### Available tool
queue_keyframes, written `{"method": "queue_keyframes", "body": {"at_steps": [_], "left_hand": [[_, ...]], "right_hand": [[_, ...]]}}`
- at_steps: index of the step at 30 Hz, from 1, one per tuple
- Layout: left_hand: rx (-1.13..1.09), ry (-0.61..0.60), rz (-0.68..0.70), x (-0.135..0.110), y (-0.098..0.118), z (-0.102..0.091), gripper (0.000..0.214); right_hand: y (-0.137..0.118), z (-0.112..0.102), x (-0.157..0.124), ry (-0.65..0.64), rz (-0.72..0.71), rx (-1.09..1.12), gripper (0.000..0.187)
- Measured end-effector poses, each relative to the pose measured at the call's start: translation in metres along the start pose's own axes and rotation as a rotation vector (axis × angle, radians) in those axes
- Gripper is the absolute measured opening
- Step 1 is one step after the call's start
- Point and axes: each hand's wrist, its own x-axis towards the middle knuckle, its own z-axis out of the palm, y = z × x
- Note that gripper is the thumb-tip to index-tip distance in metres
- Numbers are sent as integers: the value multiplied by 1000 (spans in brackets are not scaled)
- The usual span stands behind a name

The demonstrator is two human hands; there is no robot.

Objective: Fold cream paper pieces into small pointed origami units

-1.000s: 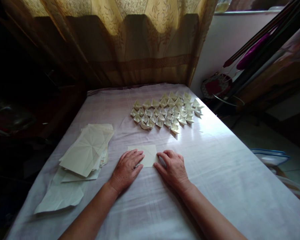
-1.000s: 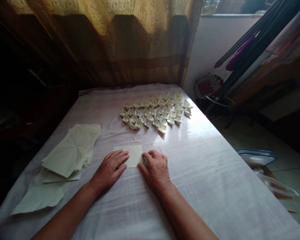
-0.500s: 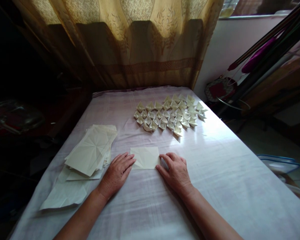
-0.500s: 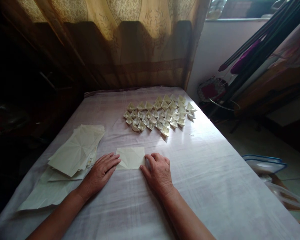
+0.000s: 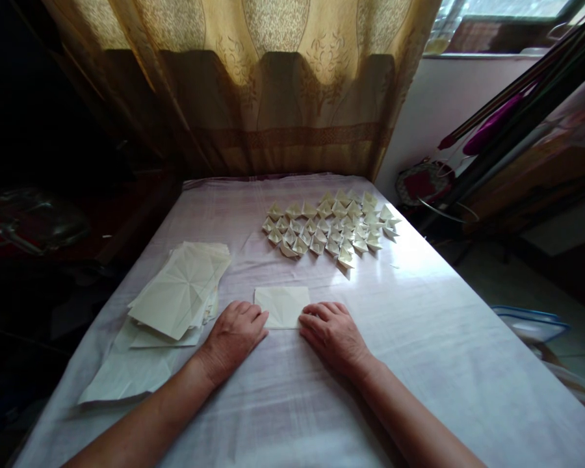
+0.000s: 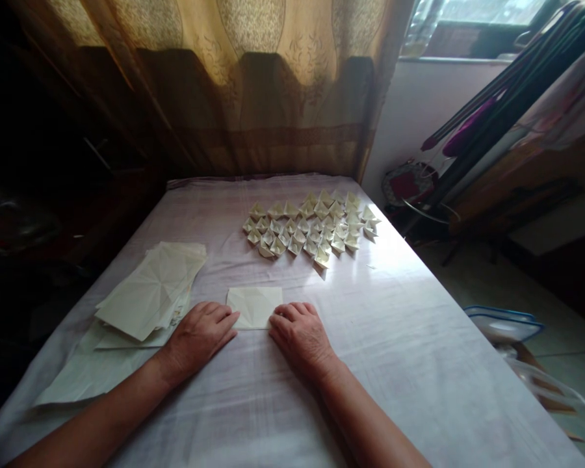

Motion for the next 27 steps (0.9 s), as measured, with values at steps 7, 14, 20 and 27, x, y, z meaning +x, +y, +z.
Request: {"method": "queue_keyframes", "body": {"at_steps": [7, 14, 20, 27], "left_hand": [[59, -27, 151, 14, -3, 0, 16], [51, 57, 106, 17, 15, 4, 7], [-15, 99, 20, 16, 5, 17, 16], [-193, 250, -61, -4, -8, 27, 19]], "right_hand": [[7, 1, 6, 75, -210, -128, 12], [-3, 6, 16, 147, -212, -168, 23], [-18, 12, 18, 171, -179, -53, 17], [-2, 4, 2, 40, -129, 23, 43]]}}
